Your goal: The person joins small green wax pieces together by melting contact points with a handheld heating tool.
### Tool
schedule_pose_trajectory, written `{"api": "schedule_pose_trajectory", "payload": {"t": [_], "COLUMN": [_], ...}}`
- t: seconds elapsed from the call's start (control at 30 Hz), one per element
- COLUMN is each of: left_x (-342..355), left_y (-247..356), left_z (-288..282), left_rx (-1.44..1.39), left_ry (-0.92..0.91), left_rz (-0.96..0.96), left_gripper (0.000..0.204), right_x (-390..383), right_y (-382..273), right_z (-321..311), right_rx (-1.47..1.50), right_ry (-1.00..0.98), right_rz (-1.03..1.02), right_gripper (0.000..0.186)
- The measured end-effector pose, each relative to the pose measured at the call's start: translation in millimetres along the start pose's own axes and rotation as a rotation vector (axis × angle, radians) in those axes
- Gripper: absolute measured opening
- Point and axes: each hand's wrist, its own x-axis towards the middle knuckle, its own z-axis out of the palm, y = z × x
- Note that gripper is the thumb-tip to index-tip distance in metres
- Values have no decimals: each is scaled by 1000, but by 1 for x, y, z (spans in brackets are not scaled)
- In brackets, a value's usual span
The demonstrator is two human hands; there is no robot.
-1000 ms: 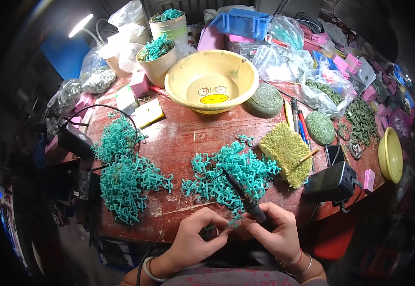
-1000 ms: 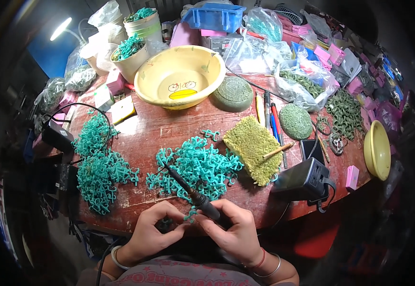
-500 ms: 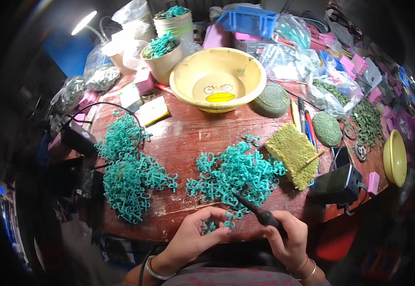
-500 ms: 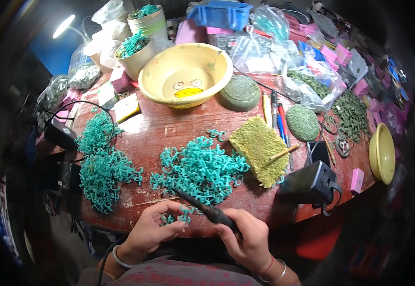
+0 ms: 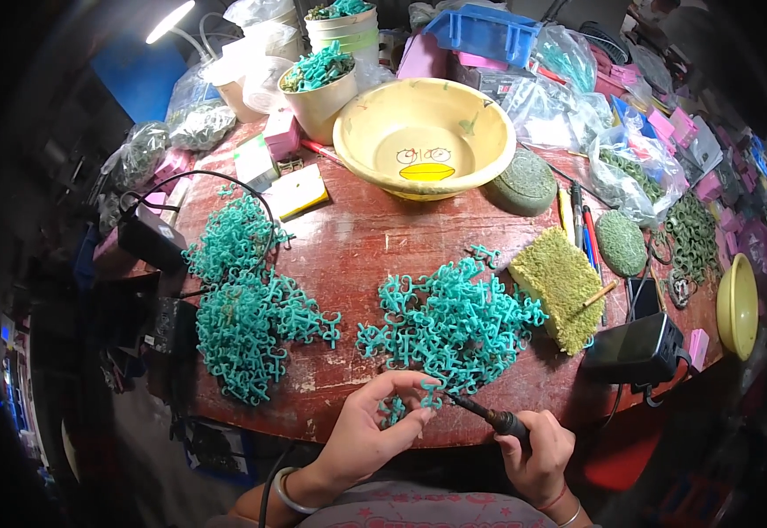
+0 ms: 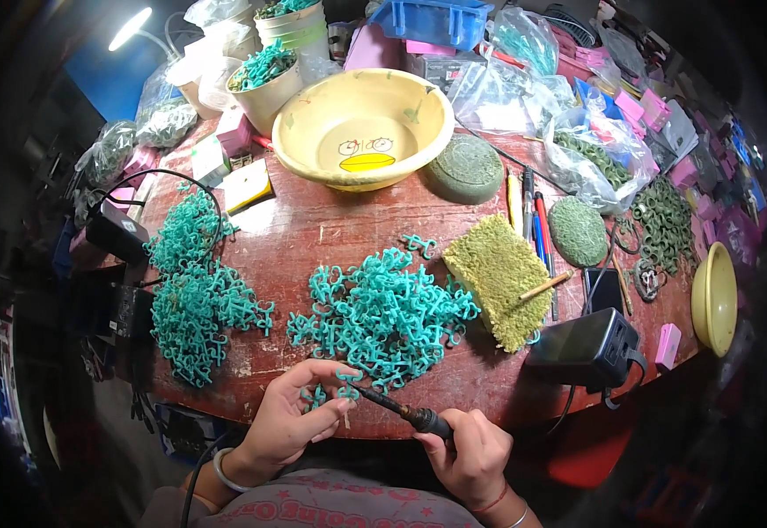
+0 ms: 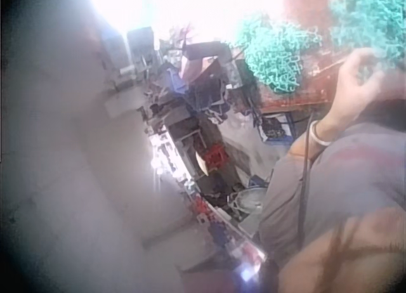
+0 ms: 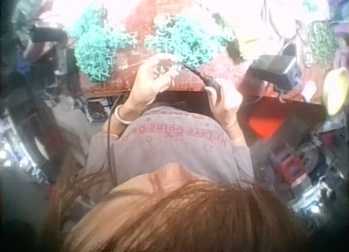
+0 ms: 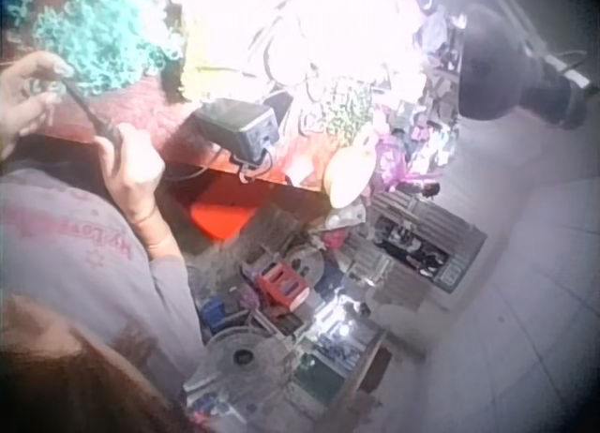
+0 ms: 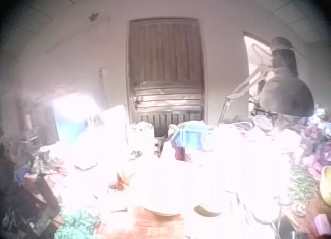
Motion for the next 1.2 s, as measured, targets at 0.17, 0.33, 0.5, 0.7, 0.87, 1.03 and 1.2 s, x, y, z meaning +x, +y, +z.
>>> {"api": "schedule_pose_trajectory", "payload": {"t": [0.17,0.33,0.5,0.7,0.87,1.03,1.2], "left_x": [0,0,1,0,0,1,1], "left_y": [-1,-1,-1,-1,-2,-4,-1], "left_z": [0,0,3,0,0,-1,-1], "left_rx": [32,48,47,46,44,47,51], "left_ry": [0,10,13,15,15,16,14], "left_rz": [4,-2,25,-3,7,17,1], "left_gripper": [35,35,33,34,34,33,33], "right_x": [-4,-4,-3,-3,-2,-3,-10], "right_y": [-1,-3,1,0,-1,0,0], "right_z": [1,0,4,4,3,2,-13], "right_rx": [-36,-45,-53,-62,-68,-63,-104], "right_ry": [27,-38,22,14,8,-14,243], "right_rz": [-16,32,-13,-11,-14,0,137], "right_gripper": [29,35,30,31,31,29,24]}}
